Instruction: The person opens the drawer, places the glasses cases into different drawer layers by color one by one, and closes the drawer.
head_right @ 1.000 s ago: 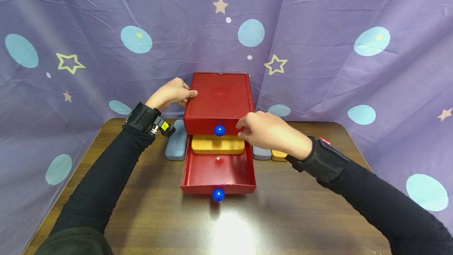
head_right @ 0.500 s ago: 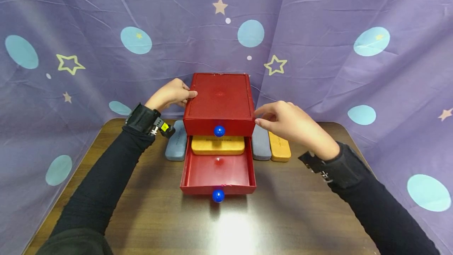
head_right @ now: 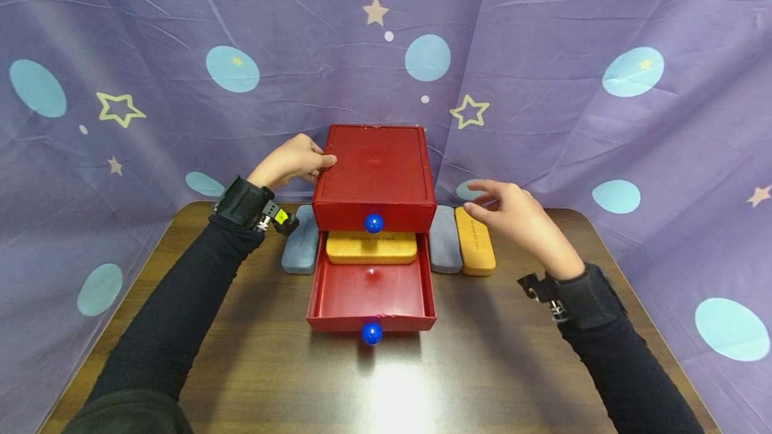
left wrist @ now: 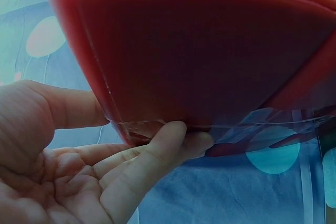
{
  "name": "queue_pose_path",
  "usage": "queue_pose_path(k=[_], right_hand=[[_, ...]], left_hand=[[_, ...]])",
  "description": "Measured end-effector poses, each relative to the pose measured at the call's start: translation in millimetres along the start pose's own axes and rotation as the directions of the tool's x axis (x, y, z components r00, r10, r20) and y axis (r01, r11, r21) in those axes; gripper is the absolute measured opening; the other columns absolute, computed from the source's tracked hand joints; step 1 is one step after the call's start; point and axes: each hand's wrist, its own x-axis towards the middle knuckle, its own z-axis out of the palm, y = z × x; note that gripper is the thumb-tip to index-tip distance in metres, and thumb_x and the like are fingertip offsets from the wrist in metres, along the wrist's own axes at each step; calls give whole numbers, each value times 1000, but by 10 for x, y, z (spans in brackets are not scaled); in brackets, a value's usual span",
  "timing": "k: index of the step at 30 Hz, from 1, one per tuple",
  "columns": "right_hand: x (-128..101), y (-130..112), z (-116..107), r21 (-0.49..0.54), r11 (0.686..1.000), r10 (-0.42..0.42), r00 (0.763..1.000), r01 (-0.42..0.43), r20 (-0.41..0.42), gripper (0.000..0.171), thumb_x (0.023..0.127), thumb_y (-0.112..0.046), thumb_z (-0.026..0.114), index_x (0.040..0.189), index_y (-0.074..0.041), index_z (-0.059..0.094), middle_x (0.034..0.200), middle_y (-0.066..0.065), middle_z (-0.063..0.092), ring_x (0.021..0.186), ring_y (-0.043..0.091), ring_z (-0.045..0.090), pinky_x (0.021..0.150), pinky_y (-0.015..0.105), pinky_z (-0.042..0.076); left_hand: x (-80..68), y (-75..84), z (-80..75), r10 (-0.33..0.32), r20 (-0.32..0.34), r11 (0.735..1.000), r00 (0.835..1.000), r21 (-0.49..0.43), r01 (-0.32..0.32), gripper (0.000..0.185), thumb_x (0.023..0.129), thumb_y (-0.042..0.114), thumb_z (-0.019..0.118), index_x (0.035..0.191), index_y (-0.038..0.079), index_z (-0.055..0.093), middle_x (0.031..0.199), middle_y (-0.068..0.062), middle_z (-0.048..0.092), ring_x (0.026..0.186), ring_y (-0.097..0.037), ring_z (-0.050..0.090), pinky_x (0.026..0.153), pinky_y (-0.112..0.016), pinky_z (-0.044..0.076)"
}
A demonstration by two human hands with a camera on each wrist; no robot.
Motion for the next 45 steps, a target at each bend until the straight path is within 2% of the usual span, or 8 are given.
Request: queue_pose_path(k=[2,5,12,19,29,34,40,45], right_hand=[[26,90,65,15,1000,16,1000,-16,-3,51,103,-26,61,143,5,52,124,33,66,107,46,69,89,56,55],[58,193,163,35,998,56,998,-56,9,57,104,-29,59,147,6,46,128,34,63,114,49,65,93,60,53],[124,431,366,26,990,135,990,-136,29,67,103,-31,60,151,9,36,135,40,55,124,54,56,100,64,47],[191,694,560,18,985,172,985,-172,21,66,100,-30,62,148,10,39,137,40,52,126,55,54,101,65,46],[296,958,826,55,952,296,950,-303,101,79,98,-28,63,151,17,26,146,43,40,135,58,41,108,66,39],[348,1032,950,19,939,340,935,-344,104,85,97,-30,64,151,19,21,152,44,30,140,59,33,114,66,33],[375,1042,1043,-34,925,380,922,-378,76,86,94,-32,67,149,19,25,141,45,42,130,58,45,106,65,42],[378,1043,1099,-63,924,382,922,-378,58,78,93,-33,68,141,19,34,126,42,54,115,53,56,92,60,49]], left_hand=[[5,-5,2,0,0,1000,1000,-2,0,31,99,14,62,69,6,56,78,-5,54,65,-14,62,73,-31,61],[9,-9,3,-1,-2,1000,1000,1,1,31,99,14,62,69,6,57,78,-5,55,66,-14,63,72,-31,61],[5,2,1,-3,0,1000,1000,3,3,31,99,15,62,69,6,55,78,-5,53,68,-15,63,82,-37,61],[1,1,-10,1,0,1000,1000,4,-1,32,99,14,62,69,6,57,75,-4,55,67,-15,65,71,-30,62],[-10,9,-9,-1,-3,1000,1000,14,1,36,99,16,62,65,8,53,72,-3,52,68,-15,65,70,-28,61],[-5,0,-7,4,-2,1000,1000,7,-4,35,99,15,62,66,7,55,71,-3,54,66,-14,65,69,-29,61],[-2,-10,-13,13,0,1000,1000,15,-13,36,99,15,62,65,7,56,66,-3,55,68,-16,66,81,-38,62],[17,-24,-15,17,5,1000,1000,12,-17,35,100,16,62,67,6,58,67,-5,60,70,-17,68,77,-35,62]])
